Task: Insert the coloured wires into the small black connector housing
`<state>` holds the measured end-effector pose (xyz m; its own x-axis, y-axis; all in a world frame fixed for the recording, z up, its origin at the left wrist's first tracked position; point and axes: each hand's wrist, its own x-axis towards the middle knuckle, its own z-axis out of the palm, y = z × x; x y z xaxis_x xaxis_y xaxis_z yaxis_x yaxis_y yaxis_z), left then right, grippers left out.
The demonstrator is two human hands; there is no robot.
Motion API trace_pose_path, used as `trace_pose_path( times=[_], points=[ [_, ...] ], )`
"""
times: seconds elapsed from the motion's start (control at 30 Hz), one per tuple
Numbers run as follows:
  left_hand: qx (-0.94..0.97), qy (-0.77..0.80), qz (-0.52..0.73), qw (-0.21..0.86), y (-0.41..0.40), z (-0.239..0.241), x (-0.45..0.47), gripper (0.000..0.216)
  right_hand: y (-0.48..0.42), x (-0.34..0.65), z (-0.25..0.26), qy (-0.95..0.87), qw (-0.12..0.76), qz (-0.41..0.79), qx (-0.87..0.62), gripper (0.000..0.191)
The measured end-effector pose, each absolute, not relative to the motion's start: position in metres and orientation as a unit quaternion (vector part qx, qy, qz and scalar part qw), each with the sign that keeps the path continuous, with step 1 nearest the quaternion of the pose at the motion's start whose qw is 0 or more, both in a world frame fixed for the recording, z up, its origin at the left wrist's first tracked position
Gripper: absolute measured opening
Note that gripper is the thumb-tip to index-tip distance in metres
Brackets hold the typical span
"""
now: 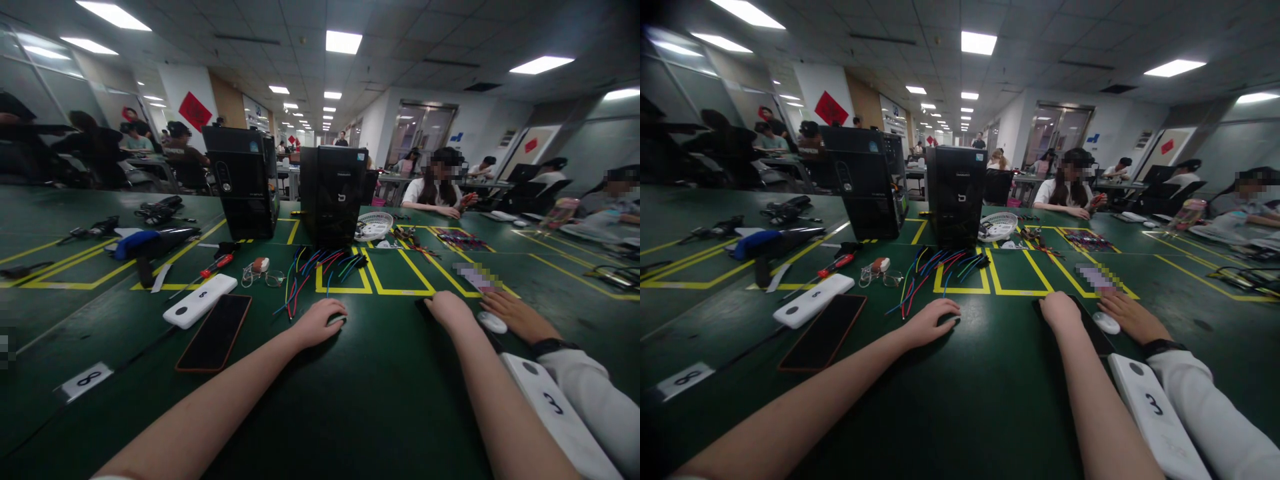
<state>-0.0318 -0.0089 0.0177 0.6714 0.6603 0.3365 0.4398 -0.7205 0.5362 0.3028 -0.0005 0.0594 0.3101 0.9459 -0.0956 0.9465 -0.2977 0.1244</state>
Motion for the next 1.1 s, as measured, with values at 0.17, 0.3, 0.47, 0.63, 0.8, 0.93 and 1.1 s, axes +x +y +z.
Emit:
trace_pose_path(
  times=[0.17,0.3,0.47,0.63,0.8,0.93,1.1],
  points=[
    [0.873,0.331,0.282,0.223,-0.008,0.015,-0.032,0.037,-0.013,0.235,0.055,0.691,-0.017,0.037,0.721,0.031],
    [0.861,0.357,0.284,0.225,-0.005,0.01,-0.033,0.072,-0.029,0.17,0.047,0.806,-0.091,0.053,0.582,0.025],
    [0.845,0.366,0.299,0.25,0.002,0.005,-0.036,0.056,-0.04,0.138,0.035,0.865,-0.153,0.063,0.473,0.031],
    [0.845,0.377,0.308,0.222,0.004,0.004,-0.035,0.041,-0.039,0.143,0.032,0.872,-0.225,0.06,0.431,0.024],
    [0.851,0.393,0.288,0.195,0.002,0.006,-0.033,0.031,-0.037,0.139,0.028,0.862,-0.258,0.043,0.435,0.012],
    [0.85,0.399,0.279,0.2,0.003,0.006,-0.033,0.033,-0.037,0.136,0.025,0.858,-0.282,0.02,0.429,0.014],
    [0.853,0.393,0.278,0.201,0.003,0.005,-0.033,0.034,-0.043,0.137,0.035,0.832,-0.321,0.003,0.452,0.02]
  ],
)
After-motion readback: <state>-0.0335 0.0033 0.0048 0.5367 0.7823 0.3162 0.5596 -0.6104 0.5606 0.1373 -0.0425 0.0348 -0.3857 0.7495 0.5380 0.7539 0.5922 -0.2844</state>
